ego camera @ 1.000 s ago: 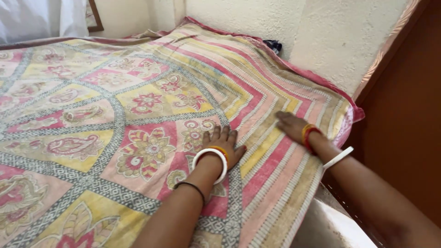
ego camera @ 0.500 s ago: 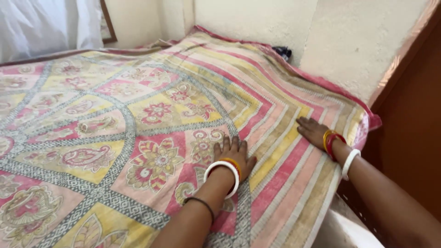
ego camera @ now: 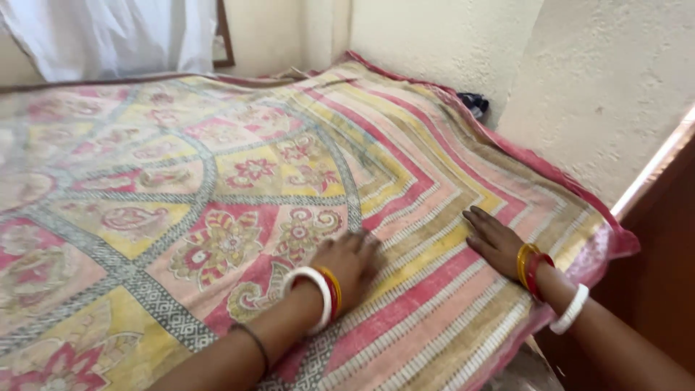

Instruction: Smoothing out and straightening a patterned bedsheet on a bed.

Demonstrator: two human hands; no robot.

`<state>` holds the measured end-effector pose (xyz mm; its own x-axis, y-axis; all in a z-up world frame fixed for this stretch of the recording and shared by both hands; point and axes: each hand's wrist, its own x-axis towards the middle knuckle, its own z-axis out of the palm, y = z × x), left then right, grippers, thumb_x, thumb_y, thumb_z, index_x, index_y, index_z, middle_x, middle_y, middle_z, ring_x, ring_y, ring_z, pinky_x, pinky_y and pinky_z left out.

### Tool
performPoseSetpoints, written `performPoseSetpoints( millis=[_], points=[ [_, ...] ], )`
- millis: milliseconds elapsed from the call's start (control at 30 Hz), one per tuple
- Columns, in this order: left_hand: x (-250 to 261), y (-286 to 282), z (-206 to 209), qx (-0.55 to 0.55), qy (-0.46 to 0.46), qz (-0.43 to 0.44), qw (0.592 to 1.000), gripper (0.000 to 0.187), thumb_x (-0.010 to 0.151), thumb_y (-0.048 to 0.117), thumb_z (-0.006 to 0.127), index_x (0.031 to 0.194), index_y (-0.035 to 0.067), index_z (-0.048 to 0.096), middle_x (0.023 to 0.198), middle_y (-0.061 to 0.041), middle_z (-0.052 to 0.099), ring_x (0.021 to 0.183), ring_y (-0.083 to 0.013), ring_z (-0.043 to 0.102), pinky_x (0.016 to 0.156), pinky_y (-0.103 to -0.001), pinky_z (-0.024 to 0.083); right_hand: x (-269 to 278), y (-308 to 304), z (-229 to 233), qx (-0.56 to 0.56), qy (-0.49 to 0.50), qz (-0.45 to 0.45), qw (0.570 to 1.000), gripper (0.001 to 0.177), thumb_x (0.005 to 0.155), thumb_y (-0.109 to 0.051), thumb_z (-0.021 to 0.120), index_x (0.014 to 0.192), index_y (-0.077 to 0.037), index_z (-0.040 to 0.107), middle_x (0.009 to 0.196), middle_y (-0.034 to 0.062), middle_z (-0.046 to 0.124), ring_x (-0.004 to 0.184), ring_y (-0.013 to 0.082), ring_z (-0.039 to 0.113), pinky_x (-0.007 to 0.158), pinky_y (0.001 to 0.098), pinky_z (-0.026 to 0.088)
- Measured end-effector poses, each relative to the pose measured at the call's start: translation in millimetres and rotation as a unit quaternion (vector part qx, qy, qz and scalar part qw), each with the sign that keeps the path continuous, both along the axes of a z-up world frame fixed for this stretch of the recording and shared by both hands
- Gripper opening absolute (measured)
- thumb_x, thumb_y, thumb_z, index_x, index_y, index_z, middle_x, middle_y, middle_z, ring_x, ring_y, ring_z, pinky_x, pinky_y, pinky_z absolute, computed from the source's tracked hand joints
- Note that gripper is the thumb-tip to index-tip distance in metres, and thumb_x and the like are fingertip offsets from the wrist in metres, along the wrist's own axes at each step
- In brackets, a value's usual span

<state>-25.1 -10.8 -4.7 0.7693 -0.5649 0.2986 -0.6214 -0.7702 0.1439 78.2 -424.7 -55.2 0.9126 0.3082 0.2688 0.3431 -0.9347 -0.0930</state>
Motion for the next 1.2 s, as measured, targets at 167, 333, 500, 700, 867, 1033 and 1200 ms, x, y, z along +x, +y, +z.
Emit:
performPoseSetpoints(
  millis=[167, 333, 500, 700, 867, 1033, 1200],
  points=[
    [-76, -18, 37, -0.094, 0.022, -0.120, 0.988, 0.031, 0.088, 0.039, 0.070, 0.100, 0.010, 0.070, 0.102, -0.011, 0.067, 0.102, -0.0333, 0.062, 0.086, -0.049, 0.050, -50, 49, 53, 0.178, 0.044, 0.204, 0.962, 0.049, 0.090, -0.026, 0.068, 0.137, -0.015, 0.061, 0.150, 0.0092, 0.052, 0.138, 0.0269, 0.050, 0.110, 0.0400, 0.044],
    [-77, -42, 23, -0.098, 0.058, -0.178, 0.977, 0.032, 0.078, 0.041, 0.079, 0.088, 0.011, 0.072, 0.088, -0.010, 0.067, 0.091, -0.0354, 0.063, 0.080, -0.047, 0.051, -51, 56, 62, 0.154, 0.129, 0.301, 0.932, 0.022, 0.084, -0.020, 0.081, 0.102, -0.008, 0.079, 0.125, 0.0085, 0.066, 0.125, 0.0262, 0.057, 0.104, 0.0411, 0.047],
    [-59, -60, -7, -0.064, 0.041, -0.212, 0.974, 0.021, 0.091, 0.033, 0.071, 0.091, 0.013, 0.070, 0.095, -0.007, 0.069, 0.096, -0.0326, 0.067, 0.081, -0.045, 0.054, -45, 47, 49, 0.198, 0.152, 0.295, 0.922, 0.016, 0.085, -0.019, 0.077, 0.085, -0.005, 0.070, 0.110, 0.0095, 0.063, 0.107, 0.0252, 0.061, 0.091, 0.0384, 0.053],
    [-39, -96, -53, -0.038, -0.002, -0.280, 0.959, 0.019, 0.092, 0.031, 0.069, 0.097, 0.012, 0.070, 0.099, -0.010, 0.070, 0.095, -0.0341, 0.069, 0.081, -0.047, 0.056, -47, 31, 63, 0.138, 0.157, 0.363, 0.908, 0.019, 0.090, -0.019, 0.074, 0.087, -0.003, 0.065, 0.106, 0.0112, 0.063, 0.108, 0.0271, 0.060, 0.096, 0.0421, 0.048],
    [-36, -85, 7, -0.012, 0.110, -0.269, 0.957, 0.020, 0.094, 0.032, 0.066, 0.099, 0.015, 0.075, 0.101, -0.010, 0.074, 0.096, -0.0346, 0.072, 0.083, -0.049, 0.057, -16, 39, 62, 0.234, 0.256, 0.280, 0.895, 0.028, 0.092, -0.025, 0.069, 0.109, -0.003, 0.069, 0.127, 0.0132, 0.062, 0.123, 0.0294, 0.059, 0.104, 0.0417, 0.048],
    [57, -106, 30, -0.101, 0.046, -0.192, 0.975, 0.033, 0.093, 0.037, 0.063, 0.114, 0.014, 0.074, 0.117, -0.014, 0.072, 0.111, -0.0376, 0.066, 0.096, -0.048, 0.053, 54, 53, 34, 0.109, 0.068, 0.283, 0.950, 0.055, 0.101, -0.039, 0.052, 0.148, -0.011, 0.052, 0.163, 0.0116, 0.040, 0.150, 0.0301, 0.036, 0.121, 0.0444, 0.031],
    [116, -135, 29, 0.172, 0.115, -0.037, 0.978, 0.090, 0.093, 0.072, 0.045, 0.161, 0.019, 0.022, 0.170, -0.008, 0.016, 0.156, -0.0350, 0.014, 0.121, -0.063, 0.015, 101, -3, 26, -0.078, 0.097, 0.043, 0.991, 0.070, 0.101, -0.055, 0.033, 0.162, -0.021, 0.025, 0.170, 0.0019, 0.019, 0.157, 0.0250, 0.014, 0.125, 0.0453, 0.014]
  ],
)
